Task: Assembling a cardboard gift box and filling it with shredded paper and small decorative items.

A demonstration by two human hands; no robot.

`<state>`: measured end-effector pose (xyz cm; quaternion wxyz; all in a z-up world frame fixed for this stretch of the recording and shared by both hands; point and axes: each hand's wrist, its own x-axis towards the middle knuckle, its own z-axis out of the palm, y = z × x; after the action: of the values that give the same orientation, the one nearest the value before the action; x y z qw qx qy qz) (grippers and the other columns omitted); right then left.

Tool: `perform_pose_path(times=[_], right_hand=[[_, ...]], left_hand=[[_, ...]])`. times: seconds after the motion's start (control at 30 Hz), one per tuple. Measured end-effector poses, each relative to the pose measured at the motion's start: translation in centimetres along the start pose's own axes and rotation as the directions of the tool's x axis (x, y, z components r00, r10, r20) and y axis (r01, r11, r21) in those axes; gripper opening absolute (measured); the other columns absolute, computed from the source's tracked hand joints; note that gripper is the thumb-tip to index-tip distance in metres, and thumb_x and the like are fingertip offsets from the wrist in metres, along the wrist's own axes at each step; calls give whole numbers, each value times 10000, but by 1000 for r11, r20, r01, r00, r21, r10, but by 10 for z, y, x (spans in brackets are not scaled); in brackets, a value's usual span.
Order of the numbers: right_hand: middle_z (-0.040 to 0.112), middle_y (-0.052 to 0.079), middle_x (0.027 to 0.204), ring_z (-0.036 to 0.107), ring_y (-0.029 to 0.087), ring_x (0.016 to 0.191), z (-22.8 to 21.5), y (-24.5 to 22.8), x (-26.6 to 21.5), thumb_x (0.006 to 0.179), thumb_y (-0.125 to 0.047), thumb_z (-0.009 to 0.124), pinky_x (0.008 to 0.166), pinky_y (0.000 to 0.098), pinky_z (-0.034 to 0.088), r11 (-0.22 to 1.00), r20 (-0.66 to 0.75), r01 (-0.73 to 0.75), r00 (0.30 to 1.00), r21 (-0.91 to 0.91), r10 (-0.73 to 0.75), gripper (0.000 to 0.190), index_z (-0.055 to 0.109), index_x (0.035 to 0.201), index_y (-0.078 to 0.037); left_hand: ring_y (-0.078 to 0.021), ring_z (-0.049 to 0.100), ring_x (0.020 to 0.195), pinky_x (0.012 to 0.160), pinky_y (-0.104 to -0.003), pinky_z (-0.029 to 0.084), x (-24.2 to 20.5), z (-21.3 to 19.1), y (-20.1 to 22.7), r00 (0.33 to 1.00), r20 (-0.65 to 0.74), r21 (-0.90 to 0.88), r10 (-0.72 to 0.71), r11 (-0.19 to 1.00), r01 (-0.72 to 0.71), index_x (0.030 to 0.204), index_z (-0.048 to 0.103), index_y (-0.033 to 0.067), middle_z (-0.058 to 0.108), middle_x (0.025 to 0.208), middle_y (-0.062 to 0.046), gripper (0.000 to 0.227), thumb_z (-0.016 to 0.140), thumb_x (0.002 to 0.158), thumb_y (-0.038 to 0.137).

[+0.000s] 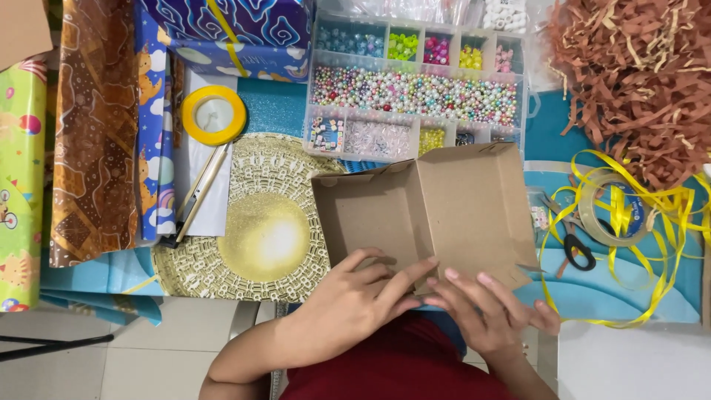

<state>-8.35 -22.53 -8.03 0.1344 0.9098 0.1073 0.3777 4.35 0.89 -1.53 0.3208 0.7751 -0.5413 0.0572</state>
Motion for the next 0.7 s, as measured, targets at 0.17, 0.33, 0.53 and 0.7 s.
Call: perform_pose_path(times=[0.17, 0.33, 0.53, 0.7], right_hand=[[694, -200, 1068, 630, 86, 1053, -6, -4, 29, 983, -595, 722, 1115, 439, 174, 996, -35, -47, 998, 77, 50, 181, 748, 977, -416], [725, -134, 973, 675, 156, 992, -5, -3, 28, 957, -471, 814, 1148, 447, 160, 985, -84, -47, 995, 166, 61, 194, 675, 904, -347], [714, -170, 1179, 598, 57, 1083, -14, -7, 67, 1057, -606, 693, 1197, 440, 128, 917, -279, 388, 894, 88, -351, 198, 782, 1150, -457], [669, -197, 1317, 534, 37, 1237, -14, -30, 92, 1118, -462, 520, 1238, 419, 147, 887, -192, 459, 876, 49, -442, 260, 748, 1229, -404]], left_hand=[[-245, 616, 1139, 1118, -467, 399, -14, -31, -3, 999, 31, 44, 13, 999, -14, 1468, 520, 29, 693, 1146, -61, 560, 620, 1059, 399], [-230, 586, 1328, 1170, -470, 238, -46, -55, -7, 995, 35, 163, -96, 983, 89, 1467, 539, 127, 642, 1402, -1, 636, 651, 1004, 550], [-217, 545, 1386, 1157, -477, 235, -58, -55, -10, 987, 49, 183, -155, 973, 144, 1451, 550, 176, 628, 1421, 68, 601, 712, 966, 492], [-351, 480, 1411, 1181, -466, 429, -54, -58, -12, 994, 73, -33, -86, 996, 89, 1367, 579, 13, 633, 1362, -109, 442, 668, 1000, 242]])
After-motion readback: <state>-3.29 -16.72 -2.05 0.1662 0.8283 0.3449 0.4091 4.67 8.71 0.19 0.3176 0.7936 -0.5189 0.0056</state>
